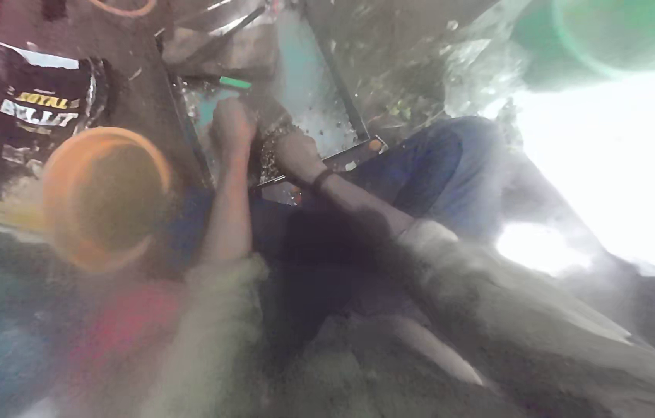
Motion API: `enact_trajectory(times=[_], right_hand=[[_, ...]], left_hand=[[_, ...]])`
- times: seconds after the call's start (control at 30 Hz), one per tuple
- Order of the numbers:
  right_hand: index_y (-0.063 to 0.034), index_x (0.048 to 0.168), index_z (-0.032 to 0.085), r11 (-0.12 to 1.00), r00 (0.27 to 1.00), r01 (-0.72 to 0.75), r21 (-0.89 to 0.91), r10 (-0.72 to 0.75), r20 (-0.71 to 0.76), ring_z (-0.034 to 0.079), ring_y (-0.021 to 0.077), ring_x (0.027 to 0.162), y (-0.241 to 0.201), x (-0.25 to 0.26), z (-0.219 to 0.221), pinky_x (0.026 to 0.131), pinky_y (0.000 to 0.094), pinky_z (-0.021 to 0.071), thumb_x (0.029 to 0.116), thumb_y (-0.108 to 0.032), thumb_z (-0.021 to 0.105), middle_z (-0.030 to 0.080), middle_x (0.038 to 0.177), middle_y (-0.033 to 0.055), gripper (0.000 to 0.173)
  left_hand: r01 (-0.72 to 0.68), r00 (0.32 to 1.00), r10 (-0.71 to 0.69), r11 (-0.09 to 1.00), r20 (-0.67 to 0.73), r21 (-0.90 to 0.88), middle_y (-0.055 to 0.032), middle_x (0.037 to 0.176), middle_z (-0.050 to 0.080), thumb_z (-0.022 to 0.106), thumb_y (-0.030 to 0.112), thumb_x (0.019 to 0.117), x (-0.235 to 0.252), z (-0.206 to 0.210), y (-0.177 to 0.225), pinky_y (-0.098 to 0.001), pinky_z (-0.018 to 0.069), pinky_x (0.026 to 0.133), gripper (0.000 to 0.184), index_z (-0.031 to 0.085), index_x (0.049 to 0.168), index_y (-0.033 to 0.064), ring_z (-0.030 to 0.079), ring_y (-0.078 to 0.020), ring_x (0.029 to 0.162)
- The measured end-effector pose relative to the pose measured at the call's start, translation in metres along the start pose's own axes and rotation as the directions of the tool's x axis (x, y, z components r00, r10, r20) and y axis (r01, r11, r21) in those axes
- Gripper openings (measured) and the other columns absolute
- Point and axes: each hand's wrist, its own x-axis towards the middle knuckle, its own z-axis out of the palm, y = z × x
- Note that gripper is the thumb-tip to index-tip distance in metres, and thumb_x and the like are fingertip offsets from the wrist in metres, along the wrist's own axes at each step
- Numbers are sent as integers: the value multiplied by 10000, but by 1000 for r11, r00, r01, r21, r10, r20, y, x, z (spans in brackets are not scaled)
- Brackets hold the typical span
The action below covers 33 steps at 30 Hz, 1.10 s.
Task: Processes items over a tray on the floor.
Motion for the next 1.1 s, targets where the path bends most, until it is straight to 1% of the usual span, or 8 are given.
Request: enact_trajectory(times=[0.13, 0.3, 0.37, 0.53, 0.6, 0.7, 0.8, 1.1], right_hand=[[-29, 990, 704, 999, 999, -35, -40, 37, 35, 706, 417, 956, 16, -22, 5, 701, 630, 551, 955, -219, 615, 714, 1018, 217, 212], [-6, 1082, 681, 999, 999, 16, 47, -14, -41, 693, 425, 1030, 14, -16, -14, 751, 635, 556, 1001, -239, 576, 694, 1111, 237, 268], [-7, 1061, 682, 998, 997, 36, 54, -33, -65, 698, 411, 1035, 11, -10, -21, 759, 617, 562, 1008, -256, 558, 701, 1104, 223, 283], [-6, 1079, 703, 996, 996, 49, 70, -44, -76, 688, 418, 1064, 0, 16, -18, 782, 632, 558, 1011, -296, 553, 694, 1151, 233, 333], [-9, 1137, 706, 994, 995, 68, 80, -62, -77, 674, 428, 1103, -4, 21, -17, 818, 641, 556, 1016, -281, 556, 686, 1192, 242, 333], [-8, 1177, 690, 992, 990, 114, 53, -109, -92, 671, 437, 1109, -9, 28, -13, 812, 655, 554, 1034, -266, 532, 682, 1207, 240, 334], [-30, 1234, 684, 991, 986, 121, 54, -114, -123, 660, 440, 1145, -14, 36, -9, 842, 661, 548, 1069, -298, 467, 680, 1235, 238, 383], [-69, 1148, 715, 982, 972, 168, 89, -150, -181, 672, 394, 1136, -20, 57, -10, 854, 659, 549, 1016, -335, 543, 705, 1200, 189, 344]], left_hand=[[5, 999, -4, 1000, 39, -8, -199, 1185, 726, 671, 178, 946, -1, -2, 3, -628, 526, 1003, 182, 783, 1066, 99, 675, -399, 1162], [14, 1000, -14, 992, 3, -128, -162, 1200, 733, 655, 217, 955, -1, -3, -7, -619, 522, 1013, 224, 775, 1116, 118, 679, -368, 1171], [21, 1000, -20, 991, 10, -132, -139, 1244, 724, 662, 236, 963, -5, -8, -8, -613, 505, 1037, 247, 768, 1165, 142, 659, -358, 1213], [42, 999, -39, 994, 22, -102, -110, 1224, 738, 671, 209, 926, -7, -11, -10, -637, 515, 985, 238, 781, 1132, 167, 677, -343, 1180], [70, 997, -67, 991, 33, -111, -91, 1240, 733, 693, 225, 911, -7, -10, -11, -617, 524, 1002, 247, 783, 1137, 177, 673, -325, 1192], [64, 998, -62, 994, 26, -86, -131, 1190, 742, 717, 243, 893, -5, -8, -11, -635, 530, 981, 222, 790, 1087, 164, 684, -355, 1159], [30, 999, -30, 999, 24, 17, -180, 1184, 733, 677, 239, 936, -3, -4, -8, -661, 528, 966, 208, 788, 1081, 139, 680, -404, 1152], [129, 991, -130, 991, 21, 34, -206, 1217, 713, 634, 191, 966, -7, -4, 4, -639, 534, 972, 235, 752, 1135, 79, 673, -403, 1169]])
